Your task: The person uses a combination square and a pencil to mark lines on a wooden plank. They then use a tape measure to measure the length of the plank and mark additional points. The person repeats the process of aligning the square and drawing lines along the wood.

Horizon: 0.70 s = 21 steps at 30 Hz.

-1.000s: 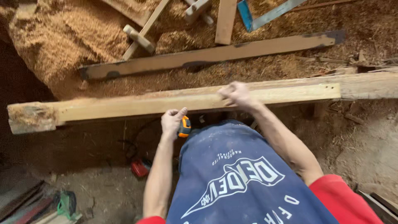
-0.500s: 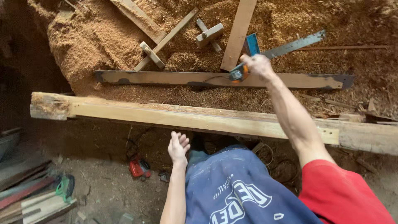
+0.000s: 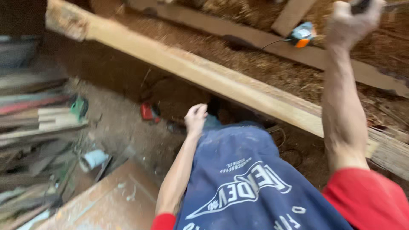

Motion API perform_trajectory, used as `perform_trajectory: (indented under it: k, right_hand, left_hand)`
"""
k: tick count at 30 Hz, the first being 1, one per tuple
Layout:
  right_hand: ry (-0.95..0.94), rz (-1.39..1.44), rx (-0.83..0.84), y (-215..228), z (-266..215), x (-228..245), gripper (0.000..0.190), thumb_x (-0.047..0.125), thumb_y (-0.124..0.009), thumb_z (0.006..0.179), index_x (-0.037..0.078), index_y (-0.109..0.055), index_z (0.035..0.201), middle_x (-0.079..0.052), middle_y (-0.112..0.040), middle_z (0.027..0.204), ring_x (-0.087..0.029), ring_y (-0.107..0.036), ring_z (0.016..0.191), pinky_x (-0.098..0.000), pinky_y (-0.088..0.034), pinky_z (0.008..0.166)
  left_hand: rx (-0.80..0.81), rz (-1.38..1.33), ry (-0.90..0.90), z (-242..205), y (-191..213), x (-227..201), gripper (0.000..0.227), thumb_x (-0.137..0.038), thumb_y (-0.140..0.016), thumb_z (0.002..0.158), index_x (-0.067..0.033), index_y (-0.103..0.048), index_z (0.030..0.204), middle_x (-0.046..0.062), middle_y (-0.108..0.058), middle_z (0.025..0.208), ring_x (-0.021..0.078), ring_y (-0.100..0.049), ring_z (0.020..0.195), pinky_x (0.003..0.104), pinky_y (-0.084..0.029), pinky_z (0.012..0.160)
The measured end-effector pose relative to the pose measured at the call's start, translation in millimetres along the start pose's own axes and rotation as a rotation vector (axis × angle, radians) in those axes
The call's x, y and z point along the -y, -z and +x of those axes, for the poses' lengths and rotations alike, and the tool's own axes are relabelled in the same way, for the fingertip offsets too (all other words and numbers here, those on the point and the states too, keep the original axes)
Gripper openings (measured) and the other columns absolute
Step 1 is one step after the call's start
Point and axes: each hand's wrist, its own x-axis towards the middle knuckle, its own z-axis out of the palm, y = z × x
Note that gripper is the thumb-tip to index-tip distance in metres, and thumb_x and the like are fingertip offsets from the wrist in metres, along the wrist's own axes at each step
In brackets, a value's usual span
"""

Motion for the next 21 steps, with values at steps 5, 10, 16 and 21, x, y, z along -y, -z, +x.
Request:
perform_trajectory:
  k: [5, 10, 16, 21]
  right_hand:
    - [-0.597, 1.034, 0.138, 46, -47, 169, 0.015, 0.004, -0.057, 0.089, -0.006, -0.06, 0.099, -0.013, -0.056, 0.084, -0.022, -0.054, 0.068, -0.0338, -0.049, 0.066]
    - [-1.435, 1.118, 0.006, 21, -118, 276, 0.04, 0.006, -0.056, 0.067, -0.007, -0.063, 0.104, -0.016, -0.071, 0.092, -0.025, -0.077, 0.083, -0.0298, -0.07, 0.085]
    - [-1.04, 0.073, 0.309, -20, -178, 329, 0.043, 0.022, -0.069, 0.09, -0.011, -0.062, 0.115, -0.012, -0.064, 0.089, -0.02, -0.064, 0.075, -0.0315, -0.057, 0.061]
    - [-0.299, -0.274, 0.314, -107, -231, 362, 0.019, 0.001, -0.082, 0.091, -0.002, -0.065, 0.101, -0.013, -0.065, 0.1, -0.021, -0.064, 0.082, -0.0361, -0.052, 0.063]
  left_hand:
    - [0.606, -0.156, -0.001, -19, -81, -84, 0.062, -0.033, -0.065, 0.096, -0.0009, -0.051, 0.147, 0.012, -0.068, 0.132, 0.0211, -0.073, 0.106, 0.037, -0.059, 0.086]
    - [0.758, -0.352, -0.168, -13, -131, -134, 0.064, -0.049, -0.073, 0.094, 0.0042, -0.056, 0.126, 0.018, -0.071, 0.112, 0.0224, -0.07, 0.098, 0.038, -0.055, 0.094]
    - [0.44, 0.216, -0.025, 64, -95, -153, 0.074, -0.069, -0.068, 0.084, 0.0052, -0.069, 0.085, 0.011, -0.073, 0.071, 0.0218, -0.069, 0.066, 0.036, -0.057, 0.061]
    - [0.718, 0.511, -0.069, 112, -49, -164, 0.08, -0.073, -0.062, 0.087, 0.0055, -0.073, 0.089, 0.015, -0.077, 0.082, 0.0222, -0.071, 0.073, 0.037, -0.058, 0.068]
